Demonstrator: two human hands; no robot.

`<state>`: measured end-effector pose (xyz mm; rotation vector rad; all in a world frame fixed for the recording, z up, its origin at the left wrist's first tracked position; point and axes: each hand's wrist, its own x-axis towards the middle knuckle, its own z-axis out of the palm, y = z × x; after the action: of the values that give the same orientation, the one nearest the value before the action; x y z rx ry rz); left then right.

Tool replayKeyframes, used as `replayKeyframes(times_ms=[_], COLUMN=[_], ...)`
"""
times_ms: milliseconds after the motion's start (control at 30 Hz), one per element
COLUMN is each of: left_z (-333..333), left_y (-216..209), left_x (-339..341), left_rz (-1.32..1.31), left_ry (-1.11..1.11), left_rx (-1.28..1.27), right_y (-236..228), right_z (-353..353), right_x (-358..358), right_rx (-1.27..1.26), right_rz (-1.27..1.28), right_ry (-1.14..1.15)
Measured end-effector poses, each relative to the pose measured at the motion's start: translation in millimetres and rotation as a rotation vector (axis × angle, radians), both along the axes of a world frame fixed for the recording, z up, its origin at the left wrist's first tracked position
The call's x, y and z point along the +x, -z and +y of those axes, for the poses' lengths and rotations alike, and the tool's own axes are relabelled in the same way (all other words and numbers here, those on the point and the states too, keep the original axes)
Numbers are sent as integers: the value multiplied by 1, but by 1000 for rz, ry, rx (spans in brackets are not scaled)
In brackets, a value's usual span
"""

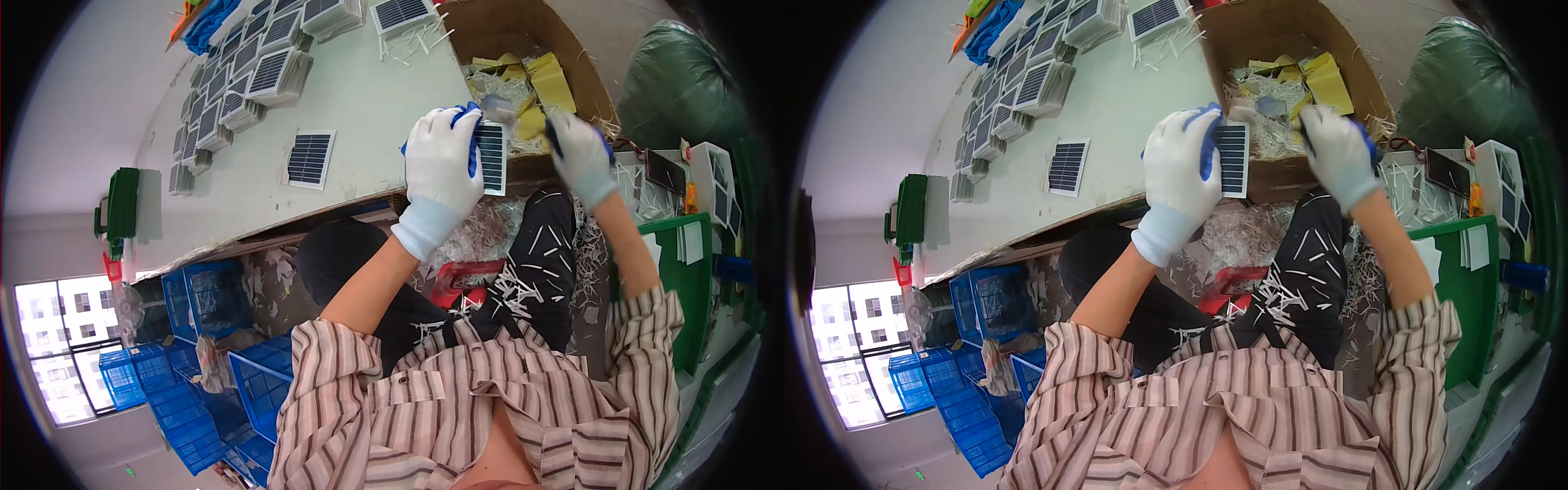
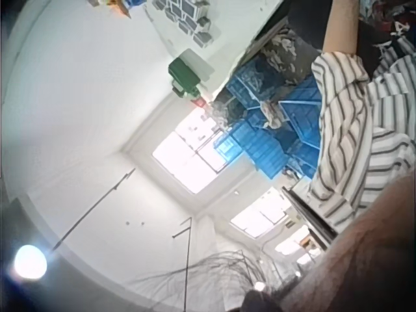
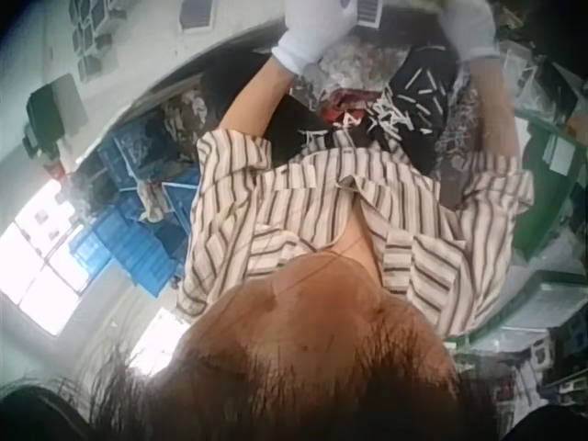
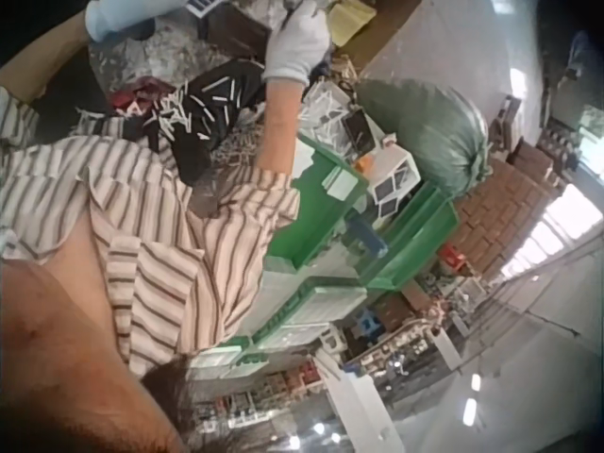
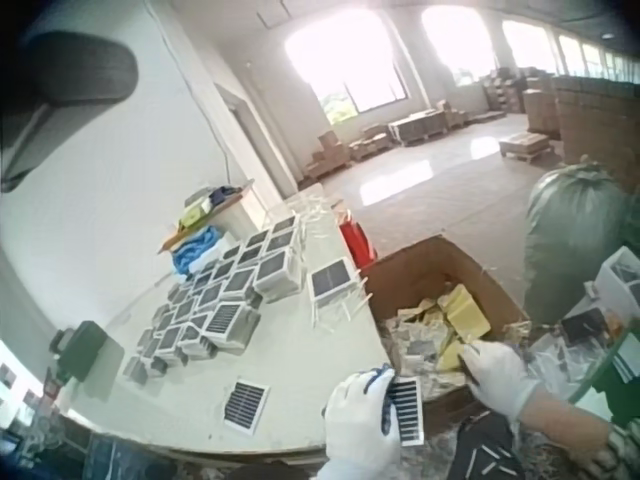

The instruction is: Using a hand tool to scrape off excess material or adhesive from the edges of small solar panels at a factory workbench.

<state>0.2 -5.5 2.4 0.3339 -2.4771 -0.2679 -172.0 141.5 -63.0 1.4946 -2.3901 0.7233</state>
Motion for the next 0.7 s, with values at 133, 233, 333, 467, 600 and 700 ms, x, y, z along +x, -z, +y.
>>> replayKeyframes(times_ms=[133, 233, 333, 467, 600, 700], left_z=[-3, -7, -8, -9, 0, -2], left_y=[0, -4, -9, -20, -4, -4], left_x=[6, 7, 11, 19, 20, 16], left_rz=[-12, -43, -55, -276, -95, -94], left_ry=[52, 168, 204, -75, -32, -72], left_rx=[22, 20, 94, -41, -97, -22], right_y=[1, 3, 8, 44, 49, 46], right_z=[-19, -25, -30, -10, -15, -35], right_x=[-26, 8, 46, 88, 96, 88], right_rx=[-66, -340, -423, -439, -582, -614], right_rz=[-173, -714, -968, -862, -1221, -1380], right_ry=[152, -112, -302, -262, -190, -150])
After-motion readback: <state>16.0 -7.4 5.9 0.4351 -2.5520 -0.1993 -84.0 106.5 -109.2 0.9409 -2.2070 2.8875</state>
